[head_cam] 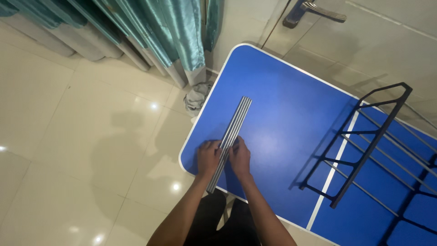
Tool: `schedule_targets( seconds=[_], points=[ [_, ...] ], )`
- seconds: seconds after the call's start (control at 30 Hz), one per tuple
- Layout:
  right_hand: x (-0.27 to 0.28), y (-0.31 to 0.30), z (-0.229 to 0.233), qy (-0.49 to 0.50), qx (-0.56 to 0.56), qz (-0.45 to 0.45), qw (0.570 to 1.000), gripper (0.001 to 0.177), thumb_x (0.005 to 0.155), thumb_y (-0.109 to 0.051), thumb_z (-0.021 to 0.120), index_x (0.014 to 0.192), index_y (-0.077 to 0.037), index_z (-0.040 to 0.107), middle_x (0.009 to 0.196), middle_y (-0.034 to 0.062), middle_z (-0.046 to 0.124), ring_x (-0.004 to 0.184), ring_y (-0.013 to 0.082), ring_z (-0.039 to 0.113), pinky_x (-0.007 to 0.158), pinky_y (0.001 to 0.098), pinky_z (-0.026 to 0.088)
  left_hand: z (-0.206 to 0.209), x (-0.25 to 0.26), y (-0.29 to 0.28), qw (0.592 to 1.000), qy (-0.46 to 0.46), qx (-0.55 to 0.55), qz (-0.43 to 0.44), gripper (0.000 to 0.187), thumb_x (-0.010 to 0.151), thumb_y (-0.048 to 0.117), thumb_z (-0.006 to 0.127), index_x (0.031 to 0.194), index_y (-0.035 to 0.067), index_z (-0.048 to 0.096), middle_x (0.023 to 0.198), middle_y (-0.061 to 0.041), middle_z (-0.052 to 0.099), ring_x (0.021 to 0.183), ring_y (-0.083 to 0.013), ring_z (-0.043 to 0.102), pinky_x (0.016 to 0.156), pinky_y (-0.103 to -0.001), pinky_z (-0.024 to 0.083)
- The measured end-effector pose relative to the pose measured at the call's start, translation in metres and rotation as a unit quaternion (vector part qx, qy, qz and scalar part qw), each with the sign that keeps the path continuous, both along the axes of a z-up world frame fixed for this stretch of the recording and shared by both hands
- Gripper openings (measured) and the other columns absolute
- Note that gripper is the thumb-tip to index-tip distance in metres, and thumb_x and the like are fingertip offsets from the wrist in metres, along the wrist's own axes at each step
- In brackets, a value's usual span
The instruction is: The person disassembles a metal dish rack by removing its horizontal rods one by one and placing them on the table. The task involves systematically taking apart the rack without using any tools.
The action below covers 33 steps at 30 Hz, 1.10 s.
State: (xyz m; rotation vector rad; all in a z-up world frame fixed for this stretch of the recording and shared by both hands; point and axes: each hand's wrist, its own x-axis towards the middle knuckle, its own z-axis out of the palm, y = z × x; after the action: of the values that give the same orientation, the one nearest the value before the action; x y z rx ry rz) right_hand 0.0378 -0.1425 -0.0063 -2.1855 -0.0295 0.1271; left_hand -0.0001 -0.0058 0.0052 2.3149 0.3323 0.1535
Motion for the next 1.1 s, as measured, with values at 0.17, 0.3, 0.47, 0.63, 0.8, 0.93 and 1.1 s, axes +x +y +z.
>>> schedule_targets(
  seconds=[0.17, 0.3, 0.47, 0.63, 0.8, 0.93, 1.1],
  points=[
    [0.0, 0.002, 0.007, 0.003, 0.009, 0.001, 1.0, 0.055, 0.086, 0.0, 0.072, 0.138, -0.001, 0.054, 0.078, 0.0148, 0.067, 0.068, 0.0295, 0.069, 0.063, 0.0414, 0.056, -0.003, -0.002, -0.001, 1.0, 0.011, 0.01, -0.008, 0.029, 0.087, 0.014, 0.071, 0.116, 0.013, 0.073, 0.108, -0.011, 0.072, 0.108, -0.0338, 0.064, 0.092, -0.051, 0.045],
    [0.001, 0.004, 0.014, 0.032, 0.008, 0.001, 0.999, 0.056, 0.087, -0.001, 0.07, 0.14, -0.001, 0.053, 0.078, 0.0144, 0.068, 0.068, 0.0299, 0.071, 0.065, 0.0424, 0.056, -0.005, -0.004, -0.001, 0.999, 0.017, 0.021, -0.017, 0.03, 0.088, 0.015, 0.07, 0.118, 0.013, 0.072, 0.108, -0.011, 0.072, 0.109, -0.0332, 0.063, 0.091, -0.051, 0.043],
    [0.0, 0.003, 0.016, 0.035, 0.007, -0.002, 0.999, 0.054, 0.086, -0.001, 0.069, 0.139, -0.002, 0.055, 0.082, 0.0155, 0.07, 0.073, 0.0307, 0.072, 0.068, 0.0428, 0.057, -0.008, -0.008, -0.005, 1.0, -0.004, 0.019, -0.021, 0.034, 0.091, 0.013, 0.066, 0.125, 0.014, 0.071, 0.109, -0.011, 0.07, 0.11, -0.0326, 0.062, 0.092, -0.05, 0.042],
    [0.002, -0.003, 0.011, 0.026, 0.025, 0.008, 0.999, 0.053, 0.087, -0.004, 0.071, 0.138, -0.001, 0.055, 0.082, 0.0162, 0.071, 0.074, 0.0301, 0.073, 0.07, 0.0417, 0.057, -0.011, -0.007, -0.006, 0.999, -0.011, 0.032, -0.018, 0.037, 0.09, 0.017, 0.067, 0.127, 0.012, 0.069, 0.111, -0.01, 0.068, 0.112, -0.032, 0.061, 0.092, -0.051, 0.041],
    [-0.005, -0.019, 0.01, 0.007, 0.016, 0.018, 1.0, 0.052, 0.088, -0.004, 0.071, 0.138, 0.002, 0.055, 0.084, 0.017, 0.07, 0.074, 0.0304, 0.071, 0.071, 0.042, 0.057, -0.006, -0.01, -0.009, 0.998, -0.006, 0.054, -0.02, 0.039, 0.092, 0.018, 0.067, 0.131, 0.012, 0.066, 0.112, -0.01, 0.066, 0.11, -0.0319, 0.061, 0.091, -0.05, 0.042],
    [-0.01, -0.039, 0.019, -0.035, 0.017, 0.018, 0.999, 0.051, 0.088, -0.004, 0.071, 0.137, 0.001, 0.057, 0.088, 0.0158, 0.069, 0.076, 0.0309, 0.071, 0.072, 0.0418, 0.057, 0.005, -0.013, -0.024, 0.998, -0.036, 0.05, -0.019, 0.043, 0.093, 0.019, 0.067, 0.135, 0.01, 0.062, 0.112, -0.012, 0.063, 0.108, -0.0329, 0.061, 0.09, -0.049, 0.044],
    [-0.024, -0.075, 0.038, -0.085, -0.02, 0.006, 0.996, 0.053, 0.089, -0.004, 0.07, 0.139, 0.001, 0.055, 0.104, 0.0187, 0.066, 0.096, 0.036, 0.066, 0.087, 0.0457, 0.053, 0.024, -0.012, -0.065, 0.987, -0.114, 0.103, -0.05, 0.044, 0.091, 0.02, 0.069, 0.133, 0.011, 0.063, 0.117, -0.013, 0.064, 0.112, -0.0341, 0.062, 0.089, -0.048, 0.044]
  ],
)
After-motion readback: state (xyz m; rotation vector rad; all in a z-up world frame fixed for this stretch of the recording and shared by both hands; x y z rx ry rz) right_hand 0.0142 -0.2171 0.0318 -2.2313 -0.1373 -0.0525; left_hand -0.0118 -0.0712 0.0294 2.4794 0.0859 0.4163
